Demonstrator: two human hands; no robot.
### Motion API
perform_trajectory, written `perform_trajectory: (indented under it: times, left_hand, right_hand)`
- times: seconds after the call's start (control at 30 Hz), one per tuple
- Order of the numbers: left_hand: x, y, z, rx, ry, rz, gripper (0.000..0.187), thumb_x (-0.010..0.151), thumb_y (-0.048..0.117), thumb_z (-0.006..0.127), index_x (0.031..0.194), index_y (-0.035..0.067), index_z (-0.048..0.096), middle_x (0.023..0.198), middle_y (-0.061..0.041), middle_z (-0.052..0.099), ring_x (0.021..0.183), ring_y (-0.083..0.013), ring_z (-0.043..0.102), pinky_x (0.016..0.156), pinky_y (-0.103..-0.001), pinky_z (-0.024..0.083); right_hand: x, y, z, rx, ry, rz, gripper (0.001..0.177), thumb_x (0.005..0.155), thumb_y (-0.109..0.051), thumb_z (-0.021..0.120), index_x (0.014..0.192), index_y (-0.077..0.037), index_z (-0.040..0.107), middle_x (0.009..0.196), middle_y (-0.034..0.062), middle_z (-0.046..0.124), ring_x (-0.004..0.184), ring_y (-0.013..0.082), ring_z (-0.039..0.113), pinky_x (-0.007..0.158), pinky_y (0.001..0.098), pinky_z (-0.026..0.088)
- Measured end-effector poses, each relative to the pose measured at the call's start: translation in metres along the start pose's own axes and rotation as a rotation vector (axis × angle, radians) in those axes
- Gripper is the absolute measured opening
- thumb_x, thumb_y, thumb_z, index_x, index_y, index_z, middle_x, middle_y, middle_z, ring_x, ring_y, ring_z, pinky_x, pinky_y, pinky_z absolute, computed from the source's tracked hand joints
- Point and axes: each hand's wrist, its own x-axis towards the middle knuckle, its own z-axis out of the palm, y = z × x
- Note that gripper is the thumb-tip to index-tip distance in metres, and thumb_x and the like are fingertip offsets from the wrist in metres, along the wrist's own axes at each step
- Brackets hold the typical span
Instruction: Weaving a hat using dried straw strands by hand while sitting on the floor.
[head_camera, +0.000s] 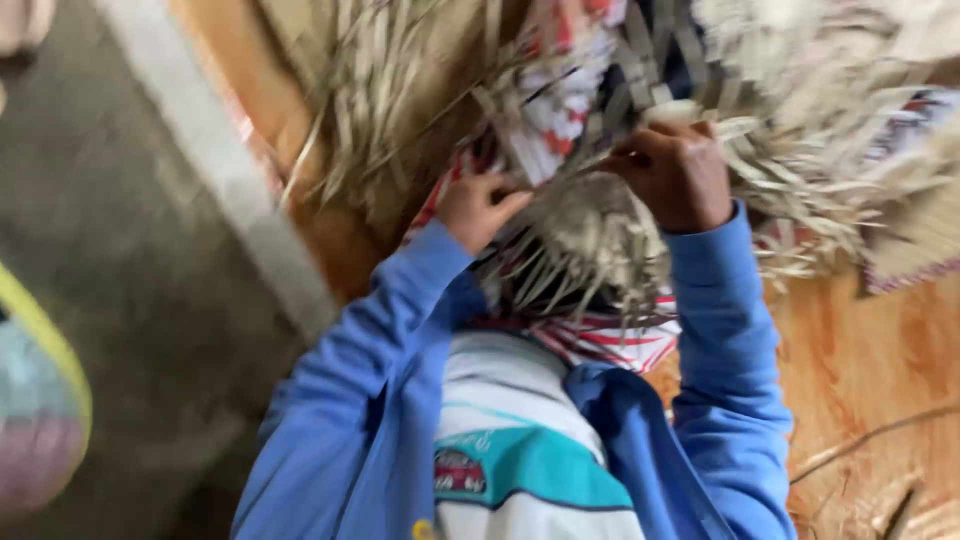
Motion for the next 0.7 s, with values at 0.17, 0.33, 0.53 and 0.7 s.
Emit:
perform_trajectory:
  times: [0.17,0.33,0.53,0.7]
  left_hand:
    - [0.010,-0.015,0.005,0.115,0.017,0.026,0.037,0.091,0.041,0.079,0.111,0.009,0.080,0.103,-0.013,0.080,0.103,-0.0324,0.075,0.088,-0.043,0.061]
    - [0.007,-0.011,0.004,0.008,0.068,0.061,0.025,0.088,0.026,0.077,0.095,0.003,0.078,0.077,-0.005,0.077,0.061,-0.0180,0.064,0.061,-0.030,0.053]
    - [0.005,0.012,-0.011,0.086,0.003,-0.044,0.026,0.090,0.030,0.075,0.095,0.005,0.077,0.071,-0.006,0.073,0.055,-0.0189,0.056,0.056,-0.033,0.051]
    - [0.006,0.007,-0.010,0.072,0.006,0.002,0.023,0.090,0.026,0.076,0.095,0.003,0.077,0.074,-0.006,0.074,0.055,-0.0184,0.057,0.058,-0.032,0.052]
  right_hand:
    - [-0.020,0.102,-0.047,-0.289,0.161,0.147,0.020,0.088,-0.045,0.096,0.091,-0.034,0.079,0.078,-0.0042,0.066,0.074,0.0193,0.068,0.077,0.0286,0.049]
    - [-0.038,0.206,-0.071,-0.468,0.239,0.256,0.023,0.102,-0.039,0.101,0.102,-0.020,0.088,0.081,-0.0041,0.078,0.062,0.0105,0.055,0.087,0.0371,0.040]
    - [-0.073,0.322,-0.038,-0.840,0.317,0.361,0.029,0.098,-0.064,0.098,0.101,-0.037,0.087,0.083,-0.0135,0.076,0.060,0.0071,0.054,0.091,0.0372,0.043]
    - [-0.088,0.353,-0.030,-0.776,0.397,0.512,0.032,0.091,-0.048,0.105,0.097,-0.025,0.084,0.097,0.0058,0.077,0.088,0.0308,0.062,0.091,0.0798,0.032]
